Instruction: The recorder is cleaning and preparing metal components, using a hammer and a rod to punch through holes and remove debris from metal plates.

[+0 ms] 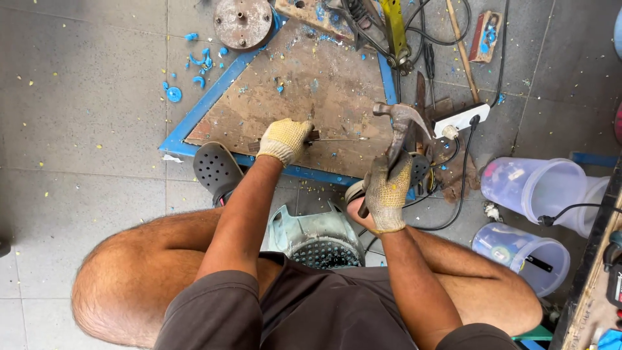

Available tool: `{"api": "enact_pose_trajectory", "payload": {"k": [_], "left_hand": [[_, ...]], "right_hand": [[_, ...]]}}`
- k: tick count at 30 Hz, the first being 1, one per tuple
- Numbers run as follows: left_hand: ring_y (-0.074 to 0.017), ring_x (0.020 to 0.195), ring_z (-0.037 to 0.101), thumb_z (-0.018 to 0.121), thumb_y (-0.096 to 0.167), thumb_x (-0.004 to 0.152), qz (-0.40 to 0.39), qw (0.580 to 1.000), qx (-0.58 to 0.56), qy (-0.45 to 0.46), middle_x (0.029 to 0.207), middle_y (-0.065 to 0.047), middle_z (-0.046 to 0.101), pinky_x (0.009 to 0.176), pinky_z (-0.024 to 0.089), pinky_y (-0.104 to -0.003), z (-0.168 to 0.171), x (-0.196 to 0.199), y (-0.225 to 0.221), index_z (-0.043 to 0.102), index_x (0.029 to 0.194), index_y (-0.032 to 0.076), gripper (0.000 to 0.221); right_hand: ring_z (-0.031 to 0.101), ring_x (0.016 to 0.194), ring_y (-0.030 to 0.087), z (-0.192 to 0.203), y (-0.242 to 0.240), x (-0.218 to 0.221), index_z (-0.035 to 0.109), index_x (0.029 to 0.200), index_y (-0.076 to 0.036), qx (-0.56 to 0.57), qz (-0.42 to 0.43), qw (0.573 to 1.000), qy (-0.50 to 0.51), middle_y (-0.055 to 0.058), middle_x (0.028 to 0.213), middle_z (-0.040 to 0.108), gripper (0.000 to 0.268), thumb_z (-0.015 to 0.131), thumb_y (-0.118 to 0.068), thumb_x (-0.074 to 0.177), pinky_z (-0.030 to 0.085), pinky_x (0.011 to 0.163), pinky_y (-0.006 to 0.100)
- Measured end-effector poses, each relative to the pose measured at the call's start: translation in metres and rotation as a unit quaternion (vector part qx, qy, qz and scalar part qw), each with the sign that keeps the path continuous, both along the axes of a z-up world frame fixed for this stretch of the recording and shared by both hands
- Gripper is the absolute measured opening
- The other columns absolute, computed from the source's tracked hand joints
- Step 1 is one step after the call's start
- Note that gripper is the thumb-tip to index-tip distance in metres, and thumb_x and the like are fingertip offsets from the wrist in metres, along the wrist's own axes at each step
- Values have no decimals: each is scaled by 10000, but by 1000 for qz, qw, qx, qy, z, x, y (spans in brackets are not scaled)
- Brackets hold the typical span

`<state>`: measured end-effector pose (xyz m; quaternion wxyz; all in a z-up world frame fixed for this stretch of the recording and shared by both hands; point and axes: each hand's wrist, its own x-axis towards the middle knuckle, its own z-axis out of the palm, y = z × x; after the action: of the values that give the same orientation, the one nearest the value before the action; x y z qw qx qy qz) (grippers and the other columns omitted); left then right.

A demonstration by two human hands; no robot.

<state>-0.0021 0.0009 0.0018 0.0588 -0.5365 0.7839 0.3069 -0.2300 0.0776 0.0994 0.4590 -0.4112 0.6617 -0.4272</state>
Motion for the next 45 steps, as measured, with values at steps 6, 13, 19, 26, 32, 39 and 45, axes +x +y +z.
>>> {"api": "enact_pose_trajectory", "payload": {"k": [6, 13, 19, 26, 32, 39, 45], "left_hand": [[-367, 1027, 701, 658, 182, 906, 26, 999, -19, -4, 1031, -164, 747, 851, 562, -484, -2, 0, 4, 658, 1161, 135, 260], [-369, 992, 712, 644, 193, 911, 34, 999, -38, 9, 1003, -159, 752, 830, 565, -491, -15, 3, 5, 676, 1109, 137, 208], [-376, 981, 713, 656, 195, 896, 45, 999, -24, 3, 996, -179, 748, 821, 562, -494, 1, 0, -2, 668, 1148, 130, 260], [-381, 968, 719, 660, 199, 895, 54, 998, -21, -9, 982, -177, 750, 816, 568, -497, -8, 3, -8, 670, 1117, 133, 232], [-388, 977, 712, 691, 260, 899, 58, 998, -15, -8, 985, -190, 747, 826, 565, -498, -2, -1, -2, 663, 1113, 120, 258], [-397, 972, 695, 730, 297, 849, 112, 993, -23, 35, 1003, -179, 739, 833, 549, -513, 11, 3, -7, 652, 1110, 113, 329], [-371, 1004, 708, 701, 211, 872, 99, 994, -38, 17, 1026, -165, 750, 853, 564, -484, -15, -4, 6, 664, 1101, 125, 248]], "right_hand": [[473, 473, 266, -57, 18, 14, 436, 1236, -83, 198, -46, 976, 83, 84, 700, 474, 334, 473, -341, 1026, 402, 418, 468], [626, 703, 305, -66, 11, 14, 530, 1126, -13, 74, -26, 956, 282, 167, 831, 600, 258, 580, -255, 1053, 514, 656, 466], [576, 816, 215, -193, 44, -29, 400, 1279, -44, -34, -109, 987, -115, 120, 1008, 559, 326, 560, -176, 1028, 504, 644, 411], [672, 925, 435, -102, 16, 37, 507, 1195, -19, 171, -2, 946, 275, 272, 1006, 668, 282, 589, -179, 978, 518, 827, 524], [658, 864, 418, -90, 21, 49, 482, 1198, 30, 8, -133, 954, 267, 268, 1010, 652, 300, 577, -229, 1081, 526, 828, 513], [695, 701, 333, -119, 40, 52, 518, 1115, 52, 354, 63, 915, 182, 231, 853, 672, 405, 570, -346, 1064, 554, 652, 471], [507, 586, 292, -119, 26, 49, 417, 1141, 25, 129, -136, 982, -17, 171, 769, 528, 320, 570, -212, 989, 434, 507, 500]]}}
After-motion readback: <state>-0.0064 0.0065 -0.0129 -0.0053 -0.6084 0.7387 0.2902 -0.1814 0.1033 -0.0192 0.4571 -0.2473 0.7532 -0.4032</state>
